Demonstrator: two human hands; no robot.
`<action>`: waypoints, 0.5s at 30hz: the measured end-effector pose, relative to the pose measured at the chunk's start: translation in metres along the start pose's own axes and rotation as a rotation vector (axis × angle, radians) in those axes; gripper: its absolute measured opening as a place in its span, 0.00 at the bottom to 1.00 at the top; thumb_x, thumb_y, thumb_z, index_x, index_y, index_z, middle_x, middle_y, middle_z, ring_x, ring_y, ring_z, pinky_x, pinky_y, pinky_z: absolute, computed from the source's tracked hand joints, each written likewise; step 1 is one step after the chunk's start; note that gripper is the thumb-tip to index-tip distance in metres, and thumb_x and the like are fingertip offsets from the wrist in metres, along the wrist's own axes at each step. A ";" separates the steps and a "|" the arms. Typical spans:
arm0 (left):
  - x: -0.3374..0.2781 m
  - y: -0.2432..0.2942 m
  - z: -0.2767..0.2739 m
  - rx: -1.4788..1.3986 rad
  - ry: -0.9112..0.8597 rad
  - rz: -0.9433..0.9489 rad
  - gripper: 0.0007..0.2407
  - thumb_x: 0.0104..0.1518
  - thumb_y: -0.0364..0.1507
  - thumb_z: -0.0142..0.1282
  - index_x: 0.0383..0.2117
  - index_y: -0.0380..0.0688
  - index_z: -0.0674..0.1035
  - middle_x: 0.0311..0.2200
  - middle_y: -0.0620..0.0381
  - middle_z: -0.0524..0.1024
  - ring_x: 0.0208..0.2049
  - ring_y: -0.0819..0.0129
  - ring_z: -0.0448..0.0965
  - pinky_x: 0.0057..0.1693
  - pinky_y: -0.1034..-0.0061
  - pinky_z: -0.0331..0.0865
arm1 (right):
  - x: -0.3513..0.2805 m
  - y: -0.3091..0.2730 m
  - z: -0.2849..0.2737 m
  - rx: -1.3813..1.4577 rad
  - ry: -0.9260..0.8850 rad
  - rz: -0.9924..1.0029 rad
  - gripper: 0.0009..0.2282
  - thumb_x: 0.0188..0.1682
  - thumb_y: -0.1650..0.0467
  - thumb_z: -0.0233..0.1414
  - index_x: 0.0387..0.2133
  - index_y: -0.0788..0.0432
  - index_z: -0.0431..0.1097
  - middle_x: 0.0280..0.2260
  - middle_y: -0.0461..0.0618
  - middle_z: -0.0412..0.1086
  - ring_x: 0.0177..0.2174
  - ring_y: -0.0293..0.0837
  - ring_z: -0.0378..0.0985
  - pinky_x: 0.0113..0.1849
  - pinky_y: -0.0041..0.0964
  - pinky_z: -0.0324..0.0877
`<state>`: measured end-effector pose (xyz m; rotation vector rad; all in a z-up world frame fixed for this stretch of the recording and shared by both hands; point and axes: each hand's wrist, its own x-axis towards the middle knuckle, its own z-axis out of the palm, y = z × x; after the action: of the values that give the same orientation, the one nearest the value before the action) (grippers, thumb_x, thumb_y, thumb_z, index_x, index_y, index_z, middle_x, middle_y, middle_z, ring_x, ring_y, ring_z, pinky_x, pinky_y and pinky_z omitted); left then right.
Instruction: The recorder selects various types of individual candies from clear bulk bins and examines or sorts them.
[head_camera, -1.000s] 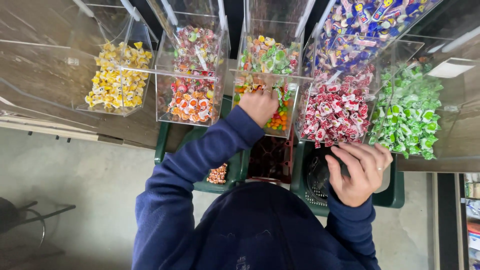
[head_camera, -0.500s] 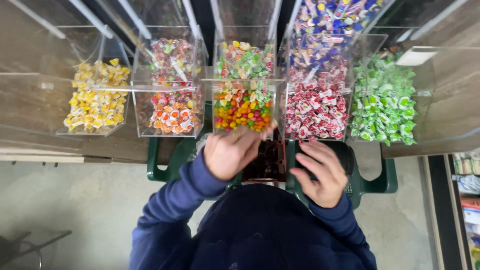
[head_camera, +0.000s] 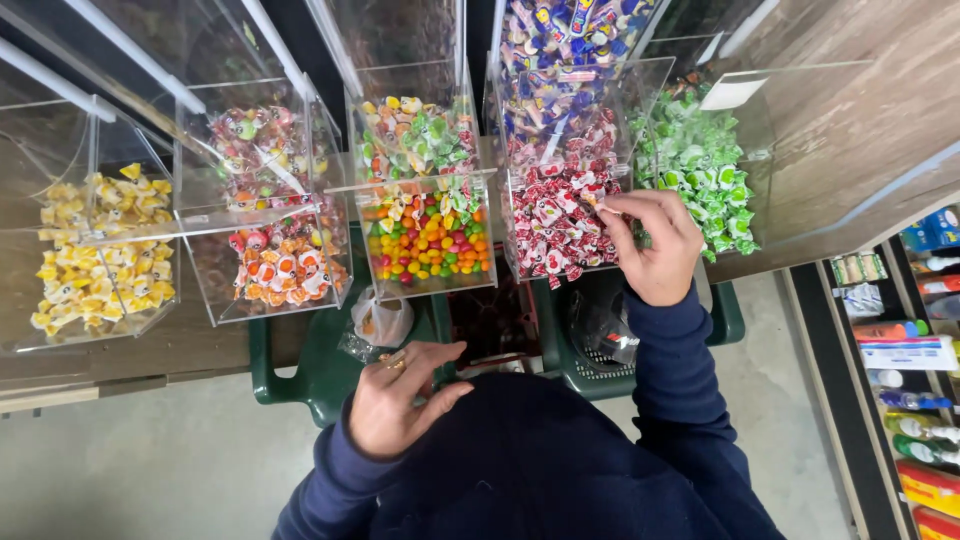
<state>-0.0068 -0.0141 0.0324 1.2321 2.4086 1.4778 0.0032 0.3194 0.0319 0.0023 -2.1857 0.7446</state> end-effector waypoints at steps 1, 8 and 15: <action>-0.004 -0.005 0.001 -0.003 0.000 0.001 0.17 0.51 0.29 0.69 0.46 0.38 0.80 0.38 0.53 0.82 0.16 0.73 0.72 0.28 0.78 0.70 | 0.001 0.004 0.001 -0.003 -0.001 -0.001 0.06 0.49 0.78 0.65 0.37 0.64 0.77 0.39 0.56 0.76 0.38 0.47 0.80 0.41 0.37 0.74; -0.020 -0.018 0.005 -0.004 0.077 -0.063 0.13 0.51 0.25 0.69 0.42 0.39 0.81 0.35 0.55 0.82 0.17 0.74 0.73 0.29 0.78 0.70 | 0.008 0.005 0.006 -0.013 -0.062 -0.076 0.07 0.46 0.77 0.67 0.31 0.63 0.75 0.35 0.52 0.78 0.36 0.47 0.80 0.41 0.38 0.72; -0.024 -0.027 0.013 -0.100 0.073 -0.065 0.18 0.53 0.28 0.69 0.49 0.36 0.79 0.34 0.54 0.81 0.22 0.68 0.75 0.34 0.76 0.72 | -0.024 -0.043 -0.006 0.087 -0.067 -0.091 0.06 0.47 0.78 0.67 0.30 0.62 0.77 0.34 0.51 0.78 0.36 0.45 0.82 0.37 0.33 0.75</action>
<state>-0.0005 -0.0264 -0.0034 1.0883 2.3614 1.6295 0.0344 0.2811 0.0401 0.1718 -2.1989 0.7977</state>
